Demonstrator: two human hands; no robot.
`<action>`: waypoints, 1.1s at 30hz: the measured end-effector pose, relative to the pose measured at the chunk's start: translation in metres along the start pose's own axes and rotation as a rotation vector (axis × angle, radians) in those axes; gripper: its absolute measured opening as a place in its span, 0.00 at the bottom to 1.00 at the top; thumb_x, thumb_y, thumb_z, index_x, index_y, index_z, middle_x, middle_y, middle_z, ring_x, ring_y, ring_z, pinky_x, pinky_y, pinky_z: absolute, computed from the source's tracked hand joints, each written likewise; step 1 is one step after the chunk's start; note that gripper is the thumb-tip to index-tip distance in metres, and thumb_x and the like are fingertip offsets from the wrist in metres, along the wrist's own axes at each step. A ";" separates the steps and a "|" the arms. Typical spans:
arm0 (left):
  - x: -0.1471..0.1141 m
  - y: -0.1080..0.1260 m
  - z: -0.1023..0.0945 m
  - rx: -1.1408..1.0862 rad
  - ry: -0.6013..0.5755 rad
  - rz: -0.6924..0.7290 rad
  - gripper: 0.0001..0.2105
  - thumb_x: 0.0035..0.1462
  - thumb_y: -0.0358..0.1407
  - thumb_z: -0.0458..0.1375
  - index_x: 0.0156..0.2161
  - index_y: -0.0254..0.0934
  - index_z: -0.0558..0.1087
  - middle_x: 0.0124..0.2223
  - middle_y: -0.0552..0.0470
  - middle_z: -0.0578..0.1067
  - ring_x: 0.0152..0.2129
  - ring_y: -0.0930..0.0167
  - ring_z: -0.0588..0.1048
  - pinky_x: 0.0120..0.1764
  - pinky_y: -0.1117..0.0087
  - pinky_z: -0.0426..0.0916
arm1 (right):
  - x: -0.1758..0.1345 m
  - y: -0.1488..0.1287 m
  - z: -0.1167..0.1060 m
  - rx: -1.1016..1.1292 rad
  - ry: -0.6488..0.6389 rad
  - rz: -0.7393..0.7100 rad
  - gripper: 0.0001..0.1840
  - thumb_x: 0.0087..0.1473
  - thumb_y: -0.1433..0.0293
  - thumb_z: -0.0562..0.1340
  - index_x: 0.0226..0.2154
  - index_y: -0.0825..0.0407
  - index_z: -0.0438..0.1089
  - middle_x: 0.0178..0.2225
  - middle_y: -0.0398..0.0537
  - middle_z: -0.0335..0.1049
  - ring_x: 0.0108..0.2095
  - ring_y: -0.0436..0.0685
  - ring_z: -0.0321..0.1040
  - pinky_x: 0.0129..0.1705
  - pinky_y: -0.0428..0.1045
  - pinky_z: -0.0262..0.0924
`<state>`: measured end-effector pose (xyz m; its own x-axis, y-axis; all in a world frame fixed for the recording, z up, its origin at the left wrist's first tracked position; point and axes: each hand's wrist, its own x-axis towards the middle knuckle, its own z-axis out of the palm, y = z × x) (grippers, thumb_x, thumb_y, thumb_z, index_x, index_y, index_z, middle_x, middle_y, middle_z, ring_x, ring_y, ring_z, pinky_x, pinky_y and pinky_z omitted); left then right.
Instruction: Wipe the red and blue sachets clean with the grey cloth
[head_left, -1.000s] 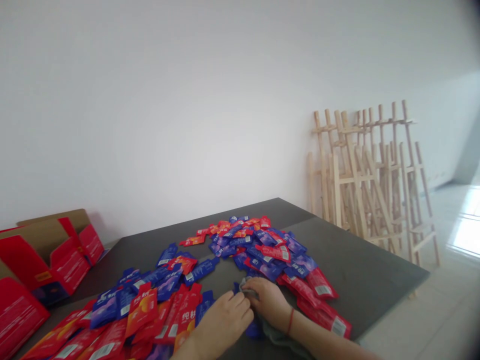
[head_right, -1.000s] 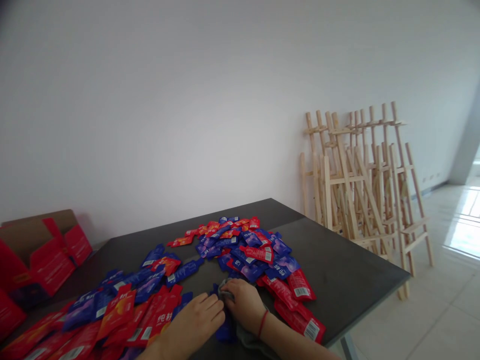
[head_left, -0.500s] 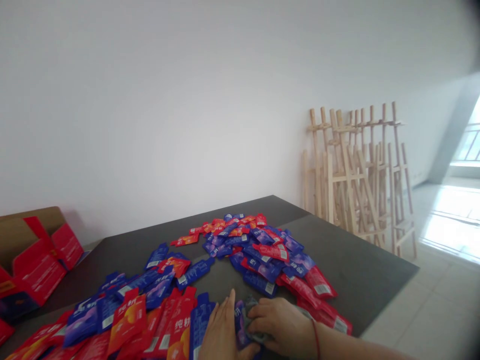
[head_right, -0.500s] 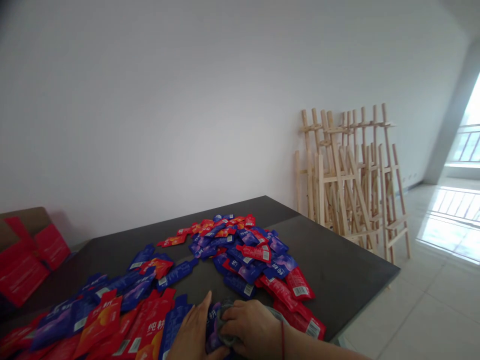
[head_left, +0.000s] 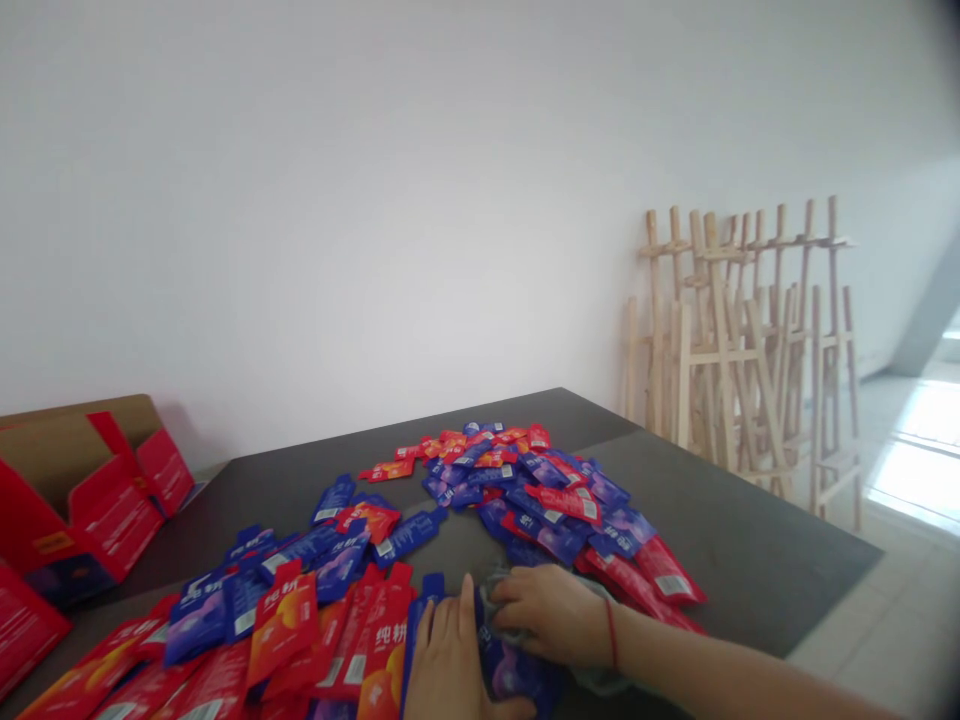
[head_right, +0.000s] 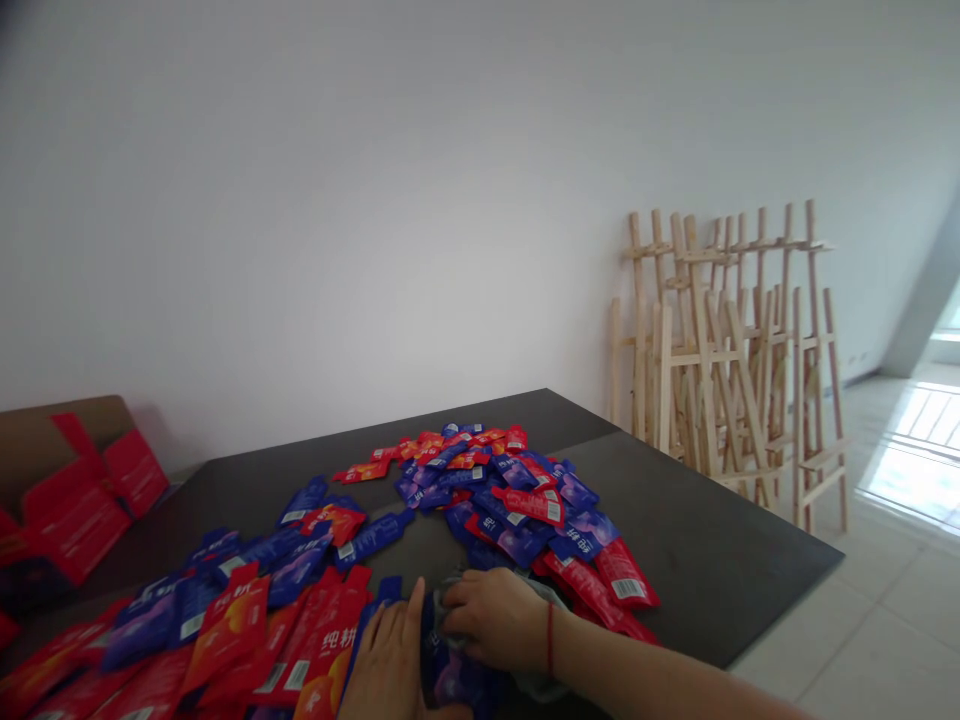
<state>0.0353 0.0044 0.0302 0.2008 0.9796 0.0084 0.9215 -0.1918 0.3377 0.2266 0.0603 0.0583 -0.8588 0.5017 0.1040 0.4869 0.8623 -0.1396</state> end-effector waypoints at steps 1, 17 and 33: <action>-0.001 0.000 -0.003 0.003 -0.014 -0.003 0.57 0.37 0.44 0.69 0.70 0.21 0.51 0.66 0.29 0.65 0.64 0.47 0.62 0.68 0.44 0.48 | -0.010 -0.002 0.000 0.001 0.004 -0.048 0.13 0.59 0.68 0.63 0.47 0.46 0.76 0.51 0.47 0.75 0.43 0.59 0.70 0.41 0.50 0.62; -0.005 0.006 -0.013 -0.137 -0.055 0.020 0.60 0.36 0.38 0.65 0.72 0.25 0.39 0.67 0.38 0.65 0.65 0.58 0.61 0.69 0.53 0.39 | 0.032 -0.015 0.002 -0.223 -0.065 -0.153 0.11 0.57 0.65 0.67 0.41 0.51 0.77 0.44 0.50 0.78 0.42 0.61 0.71 0.31 0.52 0.58; -0.002 0.009 -0.013 0.006 -0.105 -0.037 0.60 0.36 0.41 0.70 0.72 0.25 0.45 0.72 0.35 0.54 0.68 0.54 0.55 0.69 0.52 0.44 | 0.014 0.000 -0.001 -0.039 -0.015 0.096 0.12 0.59 0.70 0.62 0.45 0.48 0.77 0.45 0.48 0.78 0.43 0.60 0.73 0.41 0.51 0.64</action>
<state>0.0392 0.0018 0.0451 0.1998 0.9744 -0.1032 0.9309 -0.1559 0.3302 0.2145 0.0675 0.0606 -0.8100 0.5814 0.0770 0.5727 0.8124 -0.1096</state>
